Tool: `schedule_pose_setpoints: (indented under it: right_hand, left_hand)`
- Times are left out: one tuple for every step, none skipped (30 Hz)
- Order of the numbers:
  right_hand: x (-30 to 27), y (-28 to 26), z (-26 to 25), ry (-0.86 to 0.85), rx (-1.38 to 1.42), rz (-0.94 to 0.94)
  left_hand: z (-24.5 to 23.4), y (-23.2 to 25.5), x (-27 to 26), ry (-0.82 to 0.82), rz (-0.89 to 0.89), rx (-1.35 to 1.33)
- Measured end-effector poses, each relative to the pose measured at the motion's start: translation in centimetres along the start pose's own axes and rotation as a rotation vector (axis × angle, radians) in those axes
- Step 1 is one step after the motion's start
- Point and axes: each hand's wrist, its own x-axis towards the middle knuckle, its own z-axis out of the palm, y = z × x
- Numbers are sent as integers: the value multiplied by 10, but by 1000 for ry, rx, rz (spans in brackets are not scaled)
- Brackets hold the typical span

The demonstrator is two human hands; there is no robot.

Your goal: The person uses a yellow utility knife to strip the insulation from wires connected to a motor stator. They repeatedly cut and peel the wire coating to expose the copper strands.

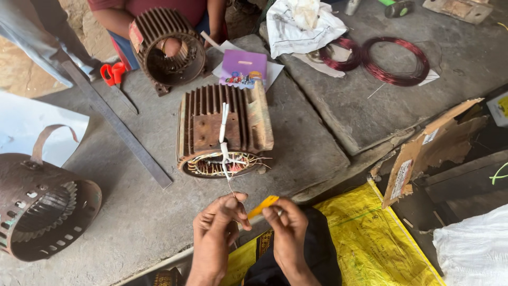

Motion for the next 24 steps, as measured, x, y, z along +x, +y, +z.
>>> schedule_pose_setpoints:
  right_hand:
    - [-6,2,-8,-14,5,39]
    - [-10,3,-13,-28,10,78]
    - [-14,4,-18,-16,8,132]
    - [-19,2,-21,-5,6,185]
    - [-22,0,-24,10,5,237]
    - [-24,-3,-26,16,10,256]
    - [-25,-5,-27,22,17,274]
    - [-26,-7,-28,28,24,293]
    - [-25,-9,-29,27,20,297]
    - [-24,-9,-29,26,17,301]
    - [-24,-10,-31,27,13,307]
    - [-23,-11,-33,26,13,306]
    - [-22,-11,-35,22,12,308]
    - [-22,-11,-37,18,12,311]
    - [-21,-10,-37,20,15,306]
    - [-21,-10,-37,21,18,300]
    - [-20,-9,-38,22,20,294]
    - [-20,-9,-38,23,10,308]
    - [-20,-10,-39,23,-2,319]
    - [-20,-10,-40,24,-13,331]
    - [-20,-10,-42,38,-17,347]
    - [-20,-9,-44,51,-20,363]
    - [-21,-8,-46,63,-24,381]
    - [-22,-5,-49,72,-30,366]
  left_hand:
    - [0,0,1,-29,-37,-61]
    - [0,0,1,-59,-73,-122]
    - [2,-1,0,-75,-88,-173]
    - [3,-3,0,-92,-103,-224]
    - [5,-5,1,-111,-120,-273]
    - [8,-6,2,-107,-134,-306]
    - [10,-7,4,-102,-149,-337]
    - [13,-7,5,-98,-163,-369]
    - [15,-7,6,-79,-163,-374]
    - [18,-7,7,-60,-163,-380]
    - [20,-7,8,-40,-165,-385]
    - [21,-7,8,-19,-162,-398]
    - [21,-7,8,7,-160,-412]
    - [20,-8,7,33,-157,-426]
    - [19,-11,8,-3,-132,-483]
    - [17,-14,10,-41,-107,-541]
    - [16,-18,12,-79,-80,-599]
    - [14,-23,15,-120,-68,-644]
    - [13,-27,17,-162,-56,-691]
    - [12,-31,20,-204,-43,-738]
    - [11,-33,22,-231,-46,-749]
    - [10,-34,25,-258,-48,-760]
    - [8,-34,26,-283,-49,-772]
    - [6,-32,29,-209,-67,-567]
